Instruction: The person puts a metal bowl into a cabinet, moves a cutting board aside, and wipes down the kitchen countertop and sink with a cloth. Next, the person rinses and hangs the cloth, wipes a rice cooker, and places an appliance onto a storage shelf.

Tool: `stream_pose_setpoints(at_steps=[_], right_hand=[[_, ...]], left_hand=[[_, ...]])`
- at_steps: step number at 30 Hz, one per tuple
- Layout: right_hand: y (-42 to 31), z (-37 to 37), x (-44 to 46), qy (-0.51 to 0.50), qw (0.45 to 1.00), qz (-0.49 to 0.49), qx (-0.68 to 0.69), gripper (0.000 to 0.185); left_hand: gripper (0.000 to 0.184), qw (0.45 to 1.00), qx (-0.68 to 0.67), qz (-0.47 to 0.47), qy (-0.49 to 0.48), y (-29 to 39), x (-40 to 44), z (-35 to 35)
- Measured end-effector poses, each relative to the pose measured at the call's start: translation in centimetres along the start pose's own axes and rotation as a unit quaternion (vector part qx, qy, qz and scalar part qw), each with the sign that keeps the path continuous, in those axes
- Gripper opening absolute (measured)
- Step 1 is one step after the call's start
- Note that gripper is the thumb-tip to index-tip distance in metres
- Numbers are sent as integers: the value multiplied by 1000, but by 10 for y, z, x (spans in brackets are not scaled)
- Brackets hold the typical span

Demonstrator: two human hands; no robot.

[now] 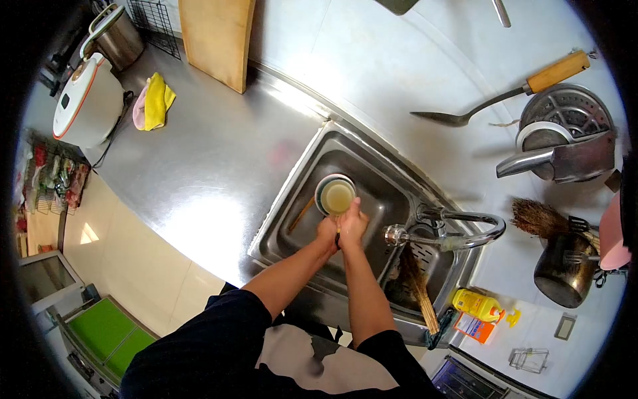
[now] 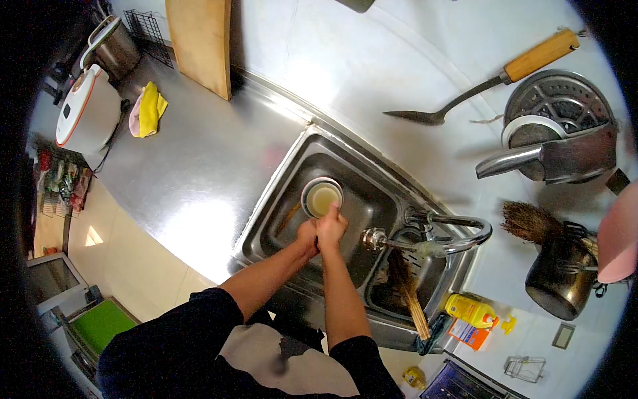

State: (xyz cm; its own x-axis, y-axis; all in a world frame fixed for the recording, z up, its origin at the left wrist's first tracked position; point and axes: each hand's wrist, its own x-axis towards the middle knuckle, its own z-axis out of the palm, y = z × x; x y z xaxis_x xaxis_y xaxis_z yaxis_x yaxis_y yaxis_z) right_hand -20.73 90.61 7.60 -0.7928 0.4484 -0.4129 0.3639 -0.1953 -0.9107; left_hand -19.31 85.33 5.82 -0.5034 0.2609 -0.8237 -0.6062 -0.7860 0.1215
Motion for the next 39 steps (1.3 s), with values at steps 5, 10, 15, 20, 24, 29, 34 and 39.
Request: stream_pose_setpoints(at_steps=[5,10,15,20,24,29,34,39], right_hand=[[-9,-17,-18,-106,990,-2,-98,24],[-18,-50,-48,-211,953,-37,-213,36],[-39,-63,-62,-158,906,-55,-389,28],[-38,-72,-72,-68,994,-33,-81,29],[-77,-70,-111,-129,988,-45,-77,26],[-72,-77,-145,-237,938,3,-252,23],[-23,-65,-177,-240,909,-163,-301,23],[-22,-8,-225,-344,932,-116,17,9]], left_hand=[[53,994,99,-35,-24,8,7,-39],[73,978,177,5,-109,37,-29,-62],[44,935,354,29,1,50,-59,-77],[32,897,405,173,-34,55,-89,-88],[34,922,281,255,-81,58,-139,-79],[33,835,307,442,-112,70,-231,-65],[24,612,442,642,-133,69,-296,-80],[24,436,477,755,-106,91,-354,-116]])
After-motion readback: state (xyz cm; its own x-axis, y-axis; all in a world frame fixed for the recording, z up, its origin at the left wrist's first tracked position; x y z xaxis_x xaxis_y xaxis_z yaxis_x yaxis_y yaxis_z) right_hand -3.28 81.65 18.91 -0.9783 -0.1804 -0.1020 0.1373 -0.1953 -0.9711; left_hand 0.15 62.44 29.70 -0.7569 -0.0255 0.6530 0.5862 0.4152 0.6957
